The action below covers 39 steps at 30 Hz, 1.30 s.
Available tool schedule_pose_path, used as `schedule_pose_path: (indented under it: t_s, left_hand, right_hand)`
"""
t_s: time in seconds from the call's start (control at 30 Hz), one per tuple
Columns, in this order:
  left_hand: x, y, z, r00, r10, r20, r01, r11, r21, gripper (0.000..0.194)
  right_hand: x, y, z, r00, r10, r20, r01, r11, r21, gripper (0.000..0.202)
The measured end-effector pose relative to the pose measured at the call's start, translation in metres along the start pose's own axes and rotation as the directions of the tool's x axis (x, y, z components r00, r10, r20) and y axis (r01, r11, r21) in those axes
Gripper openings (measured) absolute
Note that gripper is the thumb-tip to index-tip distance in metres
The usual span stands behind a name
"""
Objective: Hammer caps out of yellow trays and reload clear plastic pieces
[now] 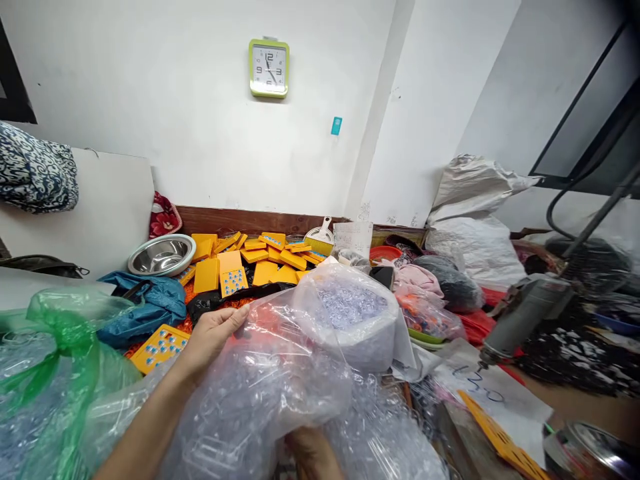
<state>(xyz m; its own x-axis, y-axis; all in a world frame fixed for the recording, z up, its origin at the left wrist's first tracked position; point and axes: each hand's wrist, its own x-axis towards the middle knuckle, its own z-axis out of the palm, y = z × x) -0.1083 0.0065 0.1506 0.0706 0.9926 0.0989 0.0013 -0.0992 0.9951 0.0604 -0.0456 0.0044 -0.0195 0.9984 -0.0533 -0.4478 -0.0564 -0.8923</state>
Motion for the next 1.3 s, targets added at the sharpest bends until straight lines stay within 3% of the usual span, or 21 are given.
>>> schedule_pose_path:
  t_s: [0.17,0.4,0.53,0.67,0.8,0.9,0.97,1.13,1.2,1.3]
  left_hand:
    - [0.0,-0.003,-0.007,0.984,-0.024,-0.179,0.002,0.993,-0.121,0.044]
    - [-0.002,0.005,-0.014,0.945,-0.055,-0.324,-0.072,0.927,-0.369,0.046]
    - [-0.006,0.019,-0.013,0.922,-0.024,-0.386,-0.191,0.839,-0.509,0.043]
    - [-0.006,0.029,-0.014,0.859,-0.015,-0.511,-0.354,0.704,-0.616,0.042]
    - [-0.006,0.022,-0.02,0.823,-0.082,-0.562,-0.399,0.621,-0.675,0.033]
    - [-0.006,0.008,-0.026,0.807,-0.113,-0.58,-0.391,0.634,-0.667,0.026]
    - [-0.005,0.0,-0.029,0.795,-0.129,-0.592,-0.385,0.648,-0.657,0.024]
    - [-0.004,-0.007,-0.032,0.79,-0.155,-0.593,-0.341,0.694,-0.635,0.031]
    - [-0.015,-0.014,-0.031,0.777,-0.126,-0.617,-0.319,0.766,-0.558,0.038]
    - [-0.049,-0.039,-0.022,0.734,-0.022,-0.679,-0.287,0.896,-0.339,0.055]
  right_hand:
    - [0.009,-0.025,0.011,0.998,0.033,0.062,-0.036,0.998,0.05,0.065]
    - [0.026,-0.055,0.028,0.983,-0.112,0.149,0.09,0.985,0.147,0.067]
    - [0.032,-0.084,0.046,0.955,-0.201,0.218,0.167,0.972,0.164,0.069]
    - [0.036,-0.117,0.066,0.923,-0.287,0.255,0.258,0.955,0.144,0.075]
    - [0.041,-0.136,0.08,0.908,-0.347,0.235,0.333,0.938,0.097,0.083]
    - [0.043,-0.136,0.081,0.907,-0.35,0.235,0.341,0.937,0.08,0.083]
    - [0.043,-0.134,0.079,0.924,-0.299,0.239,0.279,0.953,0.115,0.079]
    - [0.043,-0.139,0.087,0.964,-0.205,0.169,0.195,0.978,0.079,0.05]
    - [0.045,-0.145,0.099,0.971,-0.199,0.131,0.196,0.98,0.032,0.045]
    - [0.054,-0.155,0.126,0.981,-0.173,0.092,0.169,0.984,0.056,0.041]
